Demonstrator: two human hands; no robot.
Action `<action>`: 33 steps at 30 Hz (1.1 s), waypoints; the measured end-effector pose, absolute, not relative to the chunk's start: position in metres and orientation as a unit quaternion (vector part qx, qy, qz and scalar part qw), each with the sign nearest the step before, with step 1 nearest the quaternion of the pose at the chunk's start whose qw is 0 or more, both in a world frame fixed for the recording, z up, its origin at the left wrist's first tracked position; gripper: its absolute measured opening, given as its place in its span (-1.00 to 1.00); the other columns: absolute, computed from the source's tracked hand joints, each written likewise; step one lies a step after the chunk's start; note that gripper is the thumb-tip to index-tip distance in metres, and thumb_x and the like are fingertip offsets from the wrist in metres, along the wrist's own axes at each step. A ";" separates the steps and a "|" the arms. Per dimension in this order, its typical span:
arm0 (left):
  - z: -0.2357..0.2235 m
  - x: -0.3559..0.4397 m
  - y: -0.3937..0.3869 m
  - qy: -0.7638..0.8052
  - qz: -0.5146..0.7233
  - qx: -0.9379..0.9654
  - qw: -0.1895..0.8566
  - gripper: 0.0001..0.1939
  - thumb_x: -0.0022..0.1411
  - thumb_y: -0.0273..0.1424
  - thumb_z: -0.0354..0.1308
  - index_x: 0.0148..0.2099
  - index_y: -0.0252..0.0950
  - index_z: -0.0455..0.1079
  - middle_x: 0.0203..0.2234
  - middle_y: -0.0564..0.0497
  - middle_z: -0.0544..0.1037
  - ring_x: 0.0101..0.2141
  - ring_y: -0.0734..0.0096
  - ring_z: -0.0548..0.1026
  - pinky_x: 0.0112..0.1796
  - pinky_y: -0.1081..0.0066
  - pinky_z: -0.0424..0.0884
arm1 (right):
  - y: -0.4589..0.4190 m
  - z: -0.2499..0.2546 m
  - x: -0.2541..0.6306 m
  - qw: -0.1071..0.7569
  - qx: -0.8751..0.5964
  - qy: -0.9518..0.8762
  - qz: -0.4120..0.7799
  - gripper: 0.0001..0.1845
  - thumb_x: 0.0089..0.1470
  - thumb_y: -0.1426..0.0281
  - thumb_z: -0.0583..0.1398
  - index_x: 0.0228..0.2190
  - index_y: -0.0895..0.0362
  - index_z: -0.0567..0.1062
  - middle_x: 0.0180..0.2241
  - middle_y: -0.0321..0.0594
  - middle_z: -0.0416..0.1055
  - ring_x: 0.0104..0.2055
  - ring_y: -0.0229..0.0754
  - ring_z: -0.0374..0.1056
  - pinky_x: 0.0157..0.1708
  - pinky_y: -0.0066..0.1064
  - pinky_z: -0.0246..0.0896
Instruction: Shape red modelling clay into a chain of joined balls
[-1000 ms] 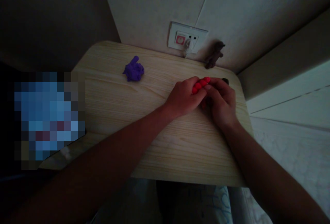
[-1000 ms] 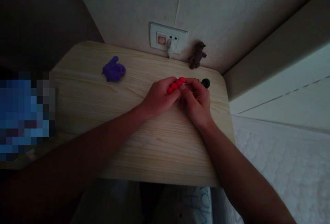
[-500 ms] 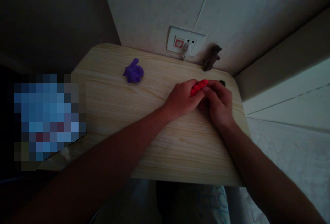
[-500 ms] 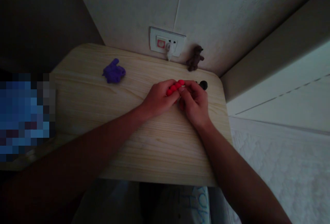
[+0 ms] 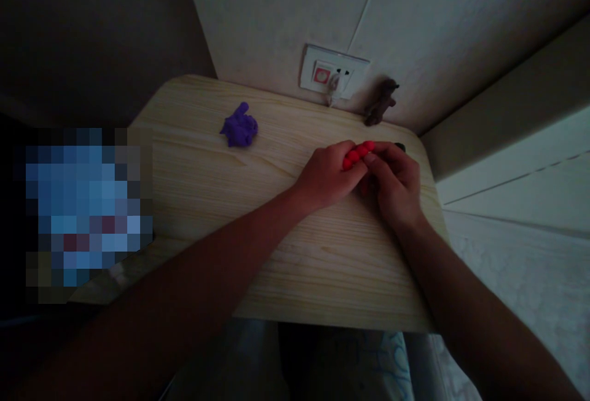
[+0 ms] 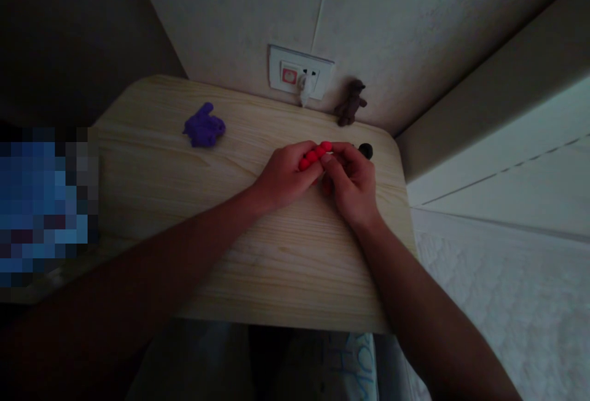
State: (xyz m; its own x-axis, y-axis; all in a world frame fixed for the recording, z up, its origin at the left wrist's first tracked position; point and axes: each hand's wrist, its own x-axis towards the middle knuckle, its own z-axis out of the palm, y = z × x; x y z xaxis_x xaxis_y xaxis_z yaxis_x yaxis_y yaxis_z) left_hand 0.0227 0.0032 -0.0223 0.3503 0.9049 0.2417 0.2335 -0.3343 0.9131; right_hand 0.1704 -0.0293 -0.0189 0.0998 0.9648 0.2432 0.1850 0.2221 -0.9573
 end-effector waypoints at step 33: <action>-0.019 0.021 0.004 0.402 0.385 0.709 0.433 -0.76 0.31 -0.29 0.13 -0.40 -0.26 0.30 -0.53 0.09 0.44 -0.46 0.48 0.32 -0.38 0.35 0.17 | -0.029 -0.017 0.169 0.543 -0.515 -0.541 0.384 -0.75 0.17 0.12 0.37 -0.26 0.01 0.56 -0.56 -0.39 0.39 -0.65 -0.34 0.21 -0.70 -0.46 0.09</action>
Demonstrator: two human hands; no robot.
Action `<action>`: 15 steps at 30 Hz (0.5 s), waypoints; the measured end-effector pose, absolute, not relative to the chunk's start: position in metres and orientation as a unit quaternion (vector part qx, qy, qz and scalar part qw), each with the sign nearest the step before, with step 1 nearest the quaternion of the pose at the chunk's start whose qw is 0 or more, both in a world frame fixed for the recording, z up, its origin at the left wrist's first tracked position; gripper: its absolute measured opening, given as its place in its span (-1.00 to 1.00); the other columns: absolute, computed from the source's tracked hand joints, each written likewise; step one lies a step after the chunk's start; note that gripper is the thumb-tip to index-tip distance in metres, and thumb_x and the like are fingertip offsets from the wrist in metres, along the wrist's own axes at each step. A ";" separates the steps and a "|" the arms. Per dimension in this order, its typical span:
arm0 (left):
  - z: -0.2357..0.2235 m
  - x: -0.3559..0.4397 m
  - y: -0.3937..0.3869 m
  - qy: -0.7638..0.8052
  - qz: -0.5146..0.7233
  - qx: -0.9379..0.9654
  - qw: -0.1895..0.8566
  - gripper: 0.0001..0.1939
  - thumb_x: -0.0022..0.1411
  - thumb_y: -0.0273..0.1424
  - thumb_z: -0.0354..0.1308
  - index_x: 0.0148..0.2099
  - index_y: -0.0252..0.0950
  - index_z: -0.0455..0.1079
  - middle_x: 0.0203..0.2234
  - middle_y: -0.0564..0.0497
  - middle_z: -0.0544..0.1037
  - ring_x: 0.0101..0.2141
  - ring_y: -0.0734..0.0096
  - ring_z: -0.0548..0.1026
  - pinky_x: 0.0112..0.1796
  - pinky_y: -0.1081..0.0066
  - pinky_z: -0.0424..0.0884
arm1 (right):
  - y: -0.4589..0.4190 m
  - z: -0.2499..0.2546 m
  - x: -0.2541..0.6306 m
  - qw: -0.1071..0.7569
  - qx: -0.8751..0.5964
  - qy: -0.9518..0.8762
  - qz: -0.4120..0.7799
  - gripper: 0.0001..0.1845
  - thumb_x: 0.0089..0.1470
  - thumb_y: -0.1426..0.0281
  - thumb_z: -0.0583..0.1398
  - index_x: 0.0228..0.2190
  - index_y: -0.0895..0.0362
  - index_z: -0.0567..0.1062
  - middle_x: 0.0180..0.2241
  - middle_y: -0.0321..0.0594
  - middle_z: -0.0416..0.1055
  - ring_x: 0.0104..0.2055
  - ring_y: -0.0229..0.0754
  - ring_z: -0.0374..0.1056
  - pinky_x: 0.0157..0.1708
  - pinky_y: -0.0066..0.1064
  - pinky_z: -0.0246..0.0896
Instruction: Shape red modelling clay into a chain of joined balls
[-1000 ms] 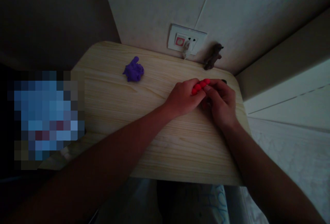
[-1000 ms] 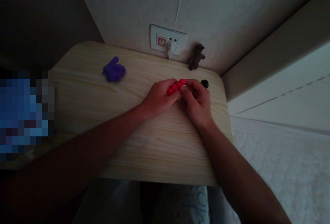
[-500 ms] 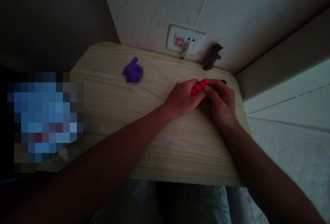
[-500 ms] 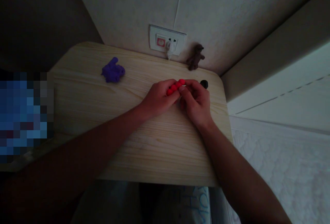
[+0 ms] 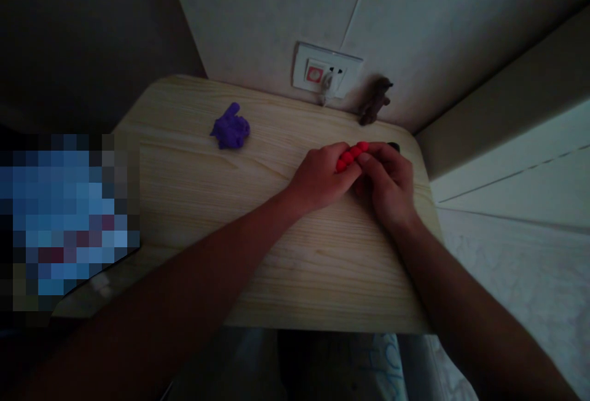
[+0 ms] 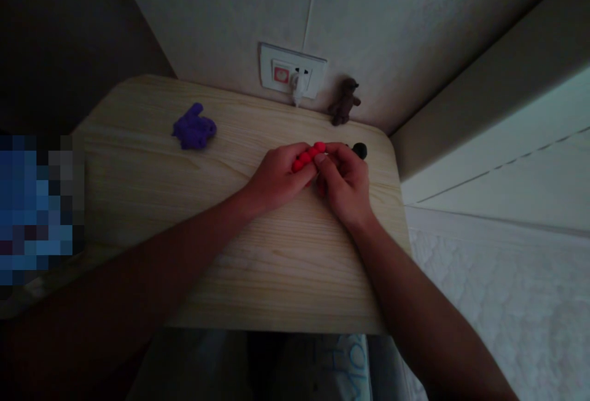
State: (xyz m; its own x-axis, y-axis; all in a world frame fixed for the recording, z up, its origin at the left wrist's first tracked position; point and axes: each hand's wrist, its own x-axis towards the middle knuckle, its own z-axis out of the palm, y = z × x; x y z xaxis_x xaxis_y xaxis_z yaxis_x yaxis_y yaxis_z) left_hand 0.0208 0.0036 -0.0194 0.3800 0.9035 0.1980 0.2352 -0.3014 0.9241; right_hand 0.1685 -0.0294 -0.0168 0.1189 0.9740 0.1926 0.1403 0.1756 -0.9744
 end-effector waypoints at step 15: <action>-0.020 0.021 0.004 0.402 0.383 0.712 0.431 -0.75 0.30 -0.29 0.12 -0.41 -0.26 0.28 -0.53 0.10 0.42 -0.46 0.49 0.30 -0.38 0.36 0.15 | -0.029 -0.017 0.170 0.538 -0.523 -0.548 0.369 -0.72 0.16 0.10 0.36 -0.25 0.02 0.56 -0.61 -0.42 0.35 -0.67 -0.33 0.20 -0.70 -0.46 0.05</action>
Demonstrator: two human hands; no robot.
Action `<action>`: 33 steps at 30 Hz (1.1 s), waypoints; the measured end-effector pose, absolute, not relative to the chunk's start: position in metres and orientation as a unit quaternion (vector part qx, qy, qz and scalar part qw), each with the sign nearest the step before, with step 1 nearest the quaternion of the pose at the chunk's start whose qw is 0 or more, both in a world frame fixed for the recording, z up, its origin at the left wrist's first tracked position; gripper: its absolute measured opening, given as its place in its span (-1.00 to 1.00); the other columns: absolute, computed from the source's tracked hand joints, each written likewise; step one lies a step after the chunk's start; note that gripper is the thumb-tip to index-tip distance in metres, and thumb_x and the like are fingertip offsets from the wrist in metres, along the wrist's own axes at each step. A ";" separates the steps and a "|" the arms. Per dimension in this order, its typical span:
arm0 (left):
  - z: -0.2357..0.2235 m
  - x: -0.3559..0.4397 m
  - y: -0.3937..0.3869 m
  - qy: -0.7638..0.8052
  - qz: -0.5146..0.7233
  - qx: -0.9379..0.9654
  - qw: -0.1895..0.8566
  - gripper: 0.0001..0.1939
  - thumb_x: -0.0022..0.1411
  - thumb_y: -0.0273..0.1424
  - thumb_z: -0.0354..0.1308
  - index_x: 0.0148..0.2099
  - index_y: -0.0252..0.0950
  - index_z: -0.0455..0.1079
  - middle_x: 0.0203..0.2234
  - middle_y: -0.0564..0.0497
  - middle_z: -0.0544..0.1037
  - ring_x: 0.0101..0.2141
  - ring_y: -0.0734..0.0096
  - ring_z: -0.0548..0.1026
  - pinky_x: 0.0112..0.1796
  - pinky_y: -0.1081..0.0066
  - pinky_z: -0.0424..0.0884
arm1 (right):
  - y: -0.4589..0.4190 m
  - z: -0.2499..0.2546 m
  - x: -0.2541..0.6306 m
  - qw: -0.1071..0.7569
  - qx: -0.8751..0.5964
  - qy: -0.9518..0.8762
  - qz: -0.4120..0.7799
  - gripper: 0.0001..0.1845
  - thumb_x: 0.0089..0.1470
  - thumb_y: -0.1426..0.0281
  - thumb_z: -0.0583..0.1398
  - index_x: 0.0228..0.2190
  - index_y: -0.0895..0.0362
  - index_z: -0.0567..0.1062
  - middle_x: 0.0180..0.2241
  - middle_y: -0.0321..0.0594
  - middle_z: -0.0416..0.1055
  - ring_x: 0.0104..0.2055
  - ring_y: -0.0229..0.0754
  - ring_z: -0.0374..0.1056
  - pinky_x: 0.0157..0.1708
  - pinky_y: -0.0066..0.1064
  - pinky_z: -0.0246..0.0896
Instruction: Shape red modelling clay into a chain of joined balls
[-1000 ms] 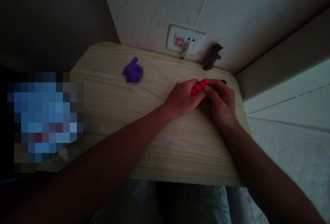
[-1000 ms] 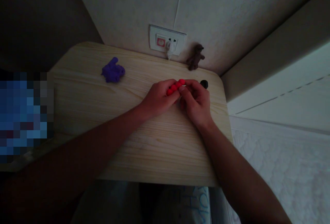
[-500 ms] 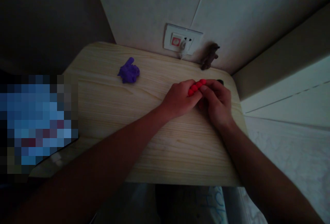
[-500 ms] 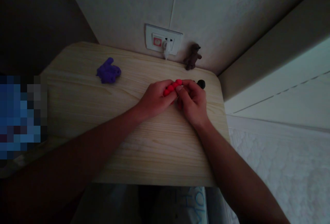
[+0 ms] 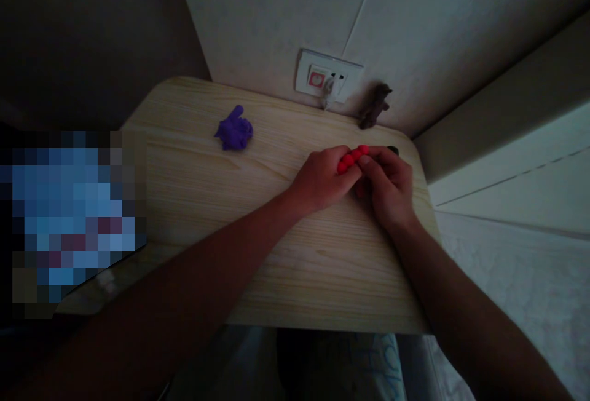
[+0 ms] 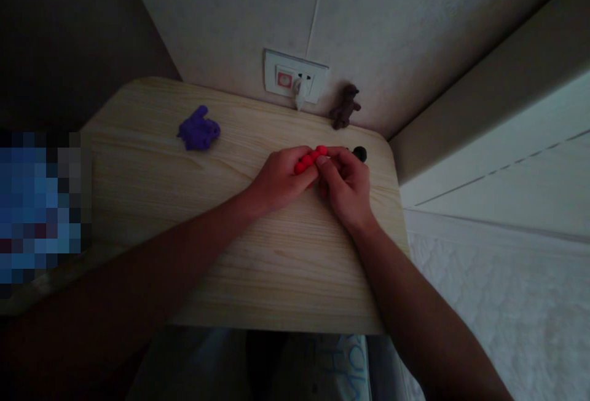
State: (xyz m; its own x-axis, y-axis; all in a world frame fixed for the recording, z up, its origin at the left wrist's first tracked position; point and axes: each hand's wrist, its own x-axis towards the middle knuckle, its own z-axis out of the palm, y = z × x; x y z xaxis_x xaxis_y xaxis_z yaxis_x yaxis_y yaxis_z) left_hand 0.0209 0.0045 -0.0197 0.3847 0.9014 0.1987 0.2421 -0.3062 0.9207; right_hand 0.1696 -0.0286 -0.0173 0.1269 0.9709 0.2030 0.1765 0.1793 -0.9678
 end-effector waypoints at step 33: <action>-0.017 0.020 0.004 0.408 0.373 0.711 0.435 -0.75 0.31 -0.28 0.12 -0.41 -0.26 0.29 -0.53 0.10 0.44 -0.46 0.48 0.32 -0.39 0.37 0.17 | -0.028 -0.016 0.169 0.544 -0.512 -0.550 0.372 -0.72 0.16 0.09 0.37 -0.30 0.03 0.57 -0.62 -0.42 0.34 -0.67 -0.34 0.17 -0.71 -0.46 0.02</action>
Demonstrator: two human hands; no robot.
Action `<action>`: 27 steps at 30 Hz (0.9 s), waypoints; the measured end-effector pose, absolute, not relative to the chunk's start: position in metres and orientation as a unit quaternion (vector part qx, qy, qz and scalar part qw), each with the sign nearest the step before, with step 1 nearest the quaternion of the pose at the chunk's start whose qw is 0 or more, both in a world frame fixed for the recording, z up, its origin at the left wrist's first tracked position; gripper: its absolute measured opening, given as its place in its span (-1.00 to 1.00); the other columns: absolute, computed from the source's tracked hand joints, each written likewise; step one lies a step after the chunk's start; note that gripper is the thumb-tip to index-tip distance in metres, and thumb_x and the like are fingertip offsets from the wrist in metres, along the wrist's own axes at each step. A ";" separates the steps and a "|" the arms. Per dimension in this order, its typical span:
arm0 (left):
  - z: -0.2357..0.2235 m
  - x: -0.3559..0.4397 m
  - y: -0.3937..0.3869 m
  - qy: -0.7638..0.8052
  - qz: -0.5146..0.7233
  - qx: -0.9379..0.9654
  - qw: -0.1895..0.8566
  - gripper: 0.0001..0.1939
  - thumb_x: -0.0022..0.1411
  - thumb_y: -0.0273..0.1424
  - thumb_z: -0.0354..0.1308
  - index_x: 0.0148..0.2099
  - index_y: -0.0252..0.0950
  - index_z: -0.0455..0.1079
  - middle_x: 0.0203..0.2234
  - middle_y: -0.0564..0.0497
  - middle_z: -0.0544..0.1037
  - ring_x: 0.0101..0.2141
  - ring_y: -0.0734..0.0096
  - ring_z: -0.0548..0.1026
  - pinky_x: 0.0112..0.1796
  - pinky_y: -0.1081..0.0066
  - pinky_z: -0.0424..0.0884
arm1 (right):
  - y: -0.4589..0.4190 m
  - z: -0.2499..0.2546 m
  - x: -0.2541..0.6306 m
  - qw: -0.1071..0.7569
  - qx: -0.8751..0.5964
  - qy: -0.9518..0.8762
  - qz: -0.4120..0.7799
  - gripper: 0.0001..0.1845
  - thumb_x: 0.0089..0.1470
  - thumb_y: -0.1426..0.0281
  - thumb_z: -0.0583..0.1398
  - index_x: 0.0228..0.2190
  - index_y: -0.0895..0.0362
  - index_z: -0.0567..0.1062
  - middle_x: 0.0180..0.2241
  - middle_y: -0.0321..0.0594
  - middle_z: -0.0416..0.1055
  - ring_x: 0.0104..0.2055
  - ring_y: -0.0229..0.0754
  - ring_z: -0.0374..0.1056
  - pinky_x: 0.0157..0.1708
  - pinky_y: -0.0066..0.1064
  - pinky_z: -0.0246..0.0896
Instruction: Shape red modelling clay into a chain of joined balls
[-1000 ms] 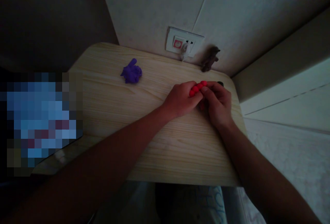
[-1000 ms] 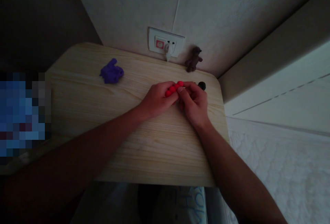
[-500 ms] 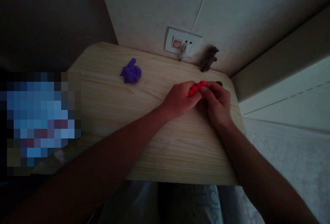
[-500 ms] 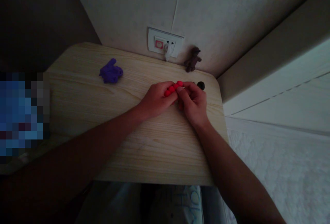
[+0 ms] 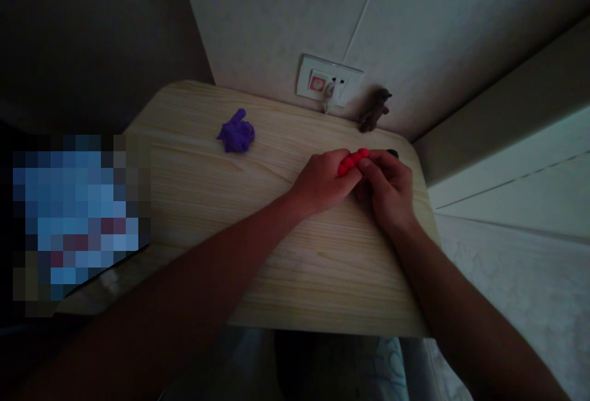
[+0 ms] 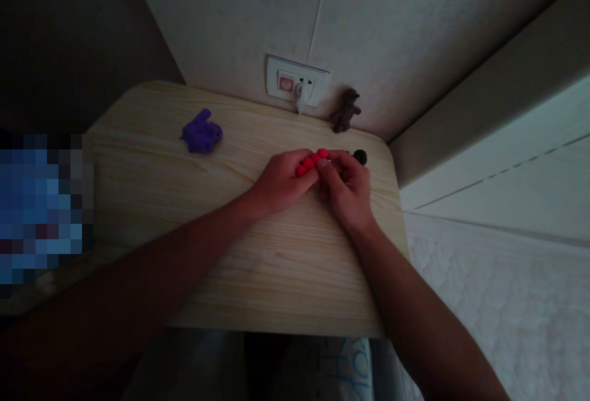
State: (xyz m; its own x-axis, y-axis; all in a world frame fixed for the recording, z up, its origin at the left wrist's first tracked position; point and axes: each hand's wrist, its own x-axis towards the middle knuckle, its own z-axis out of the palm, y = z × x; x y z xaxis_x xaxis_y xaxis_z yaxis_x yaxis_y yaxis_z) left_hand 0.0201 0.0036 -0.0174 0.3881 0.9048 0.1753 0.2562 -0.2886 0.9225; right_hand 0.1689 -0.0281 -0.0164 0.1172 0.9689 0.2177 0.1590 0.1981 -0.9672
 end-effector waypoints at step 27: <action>-0.019 0.020 0.004 0.403 0.382 0.707 0.439 -0.74 0.29 -0.28 0.12 -0.43 -0.25 0.28 -0.53 0.09 0.44 -0.47 0.48 0.32 -0.39 0.36 0.17 | -0.028 -0.013 0.169 0.534 -0.522 -0.550 0.374 -0.72 0.14 0.10 0.38 -0.26 0.03 0.58 -0.61 -0.42 0.36 -0.67 -0.34 0.20 -0.70 -0.46 0.04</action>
State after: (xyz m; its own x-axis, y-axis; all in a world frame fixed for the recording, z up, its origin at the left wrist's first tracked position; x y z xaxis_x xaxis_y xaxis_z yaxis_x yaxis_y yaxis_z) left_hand 0.0204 0.0041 -0.0186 0.3833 0.9044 0.1873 0.2336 -0.2911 0.9277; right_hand 0.1692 -0.0281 -0.0132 0.1156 0.9736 0.1967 0.1746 0.1750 -0.9690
